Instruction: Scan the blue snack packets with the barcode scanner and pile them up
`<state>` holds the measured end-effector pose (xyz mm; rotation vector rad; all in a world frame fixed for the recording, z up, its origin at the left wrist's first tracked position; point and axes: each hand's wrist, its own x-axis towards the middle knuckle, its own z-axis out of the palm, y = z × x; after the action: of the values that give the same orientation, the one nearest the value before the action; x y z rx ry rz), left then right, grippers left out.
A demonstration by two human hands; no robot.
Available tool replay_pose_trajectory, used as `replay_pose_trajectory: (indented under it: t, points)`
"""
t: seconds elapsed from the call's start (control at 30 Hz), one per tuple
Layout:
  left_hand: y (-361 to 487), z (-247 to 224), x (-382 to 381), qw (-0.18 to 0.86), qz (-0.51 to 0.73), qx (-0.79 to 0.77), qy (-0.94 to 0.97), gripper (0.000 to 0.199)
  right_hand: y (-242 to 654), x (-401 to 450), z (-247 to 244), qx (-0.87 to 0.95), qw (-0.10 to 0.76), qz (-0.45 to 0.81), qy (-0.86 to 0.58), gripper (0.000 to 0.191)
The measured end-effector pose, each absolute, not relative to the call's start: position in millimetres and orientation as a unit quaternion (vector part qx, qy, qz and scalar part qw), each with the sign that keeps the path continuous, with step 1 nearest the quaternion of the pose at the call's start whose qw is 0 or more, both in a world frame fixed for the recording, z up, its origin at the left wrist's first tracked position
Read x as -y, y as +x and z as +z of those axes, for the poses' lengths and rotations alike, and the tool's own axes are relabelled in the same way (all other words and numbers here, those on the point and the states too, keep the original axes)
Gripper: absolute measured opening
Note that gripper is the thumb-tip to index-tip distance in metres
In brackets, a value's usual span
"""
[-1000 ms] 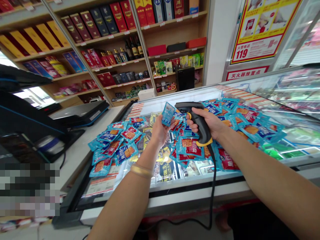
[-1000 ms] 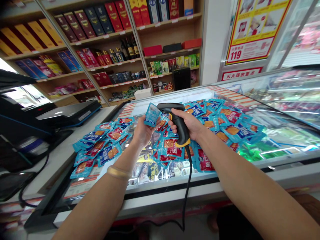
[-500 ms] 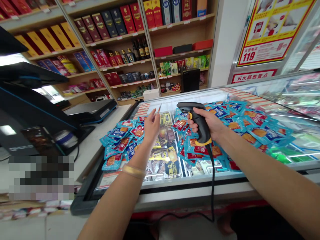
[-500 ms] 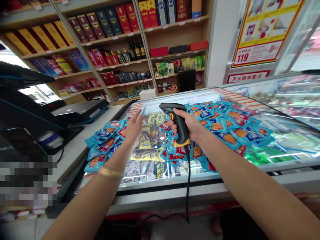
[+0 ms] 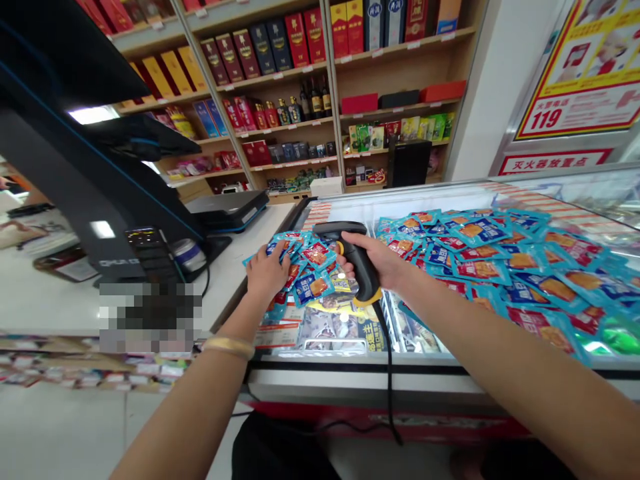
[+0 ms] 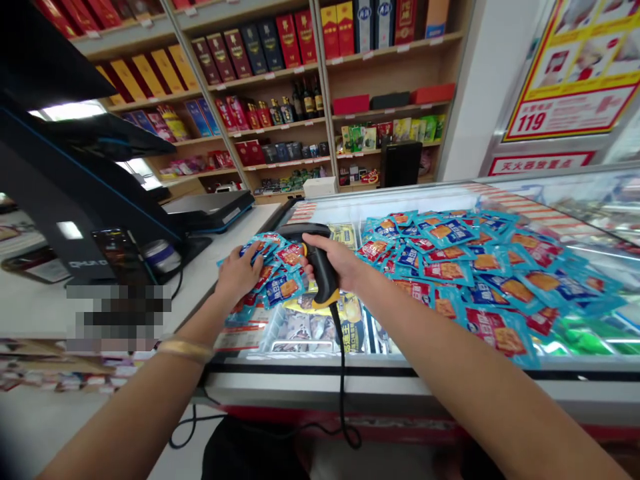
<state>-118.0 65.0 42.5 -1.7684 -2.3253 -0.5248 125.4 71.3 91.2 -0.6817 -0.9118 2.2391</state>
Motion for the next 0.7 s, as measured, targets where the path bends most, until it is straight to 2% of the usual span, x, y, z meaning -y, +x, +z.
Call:
replay_pose_trajectory:
  t: [0.23,0.47,0.7]
  points:
    - [-121,49,-72,0.073,-0.163,0.797,-0.576,0.06,133,-73,90,0.337,0.32,0.845,-0.266,0.03]
    - [-74,61,-65,0.151,-0.259,0.753,-0.586,0.063,181,-80,98,0.331,0.366,0.828,-0.265,0.028]
    - [32,55,-87,0.055,-0.275,0.653,-0.704,0.062,249,-89,97,0.321,0.448,0.78,-0.297,0.022]
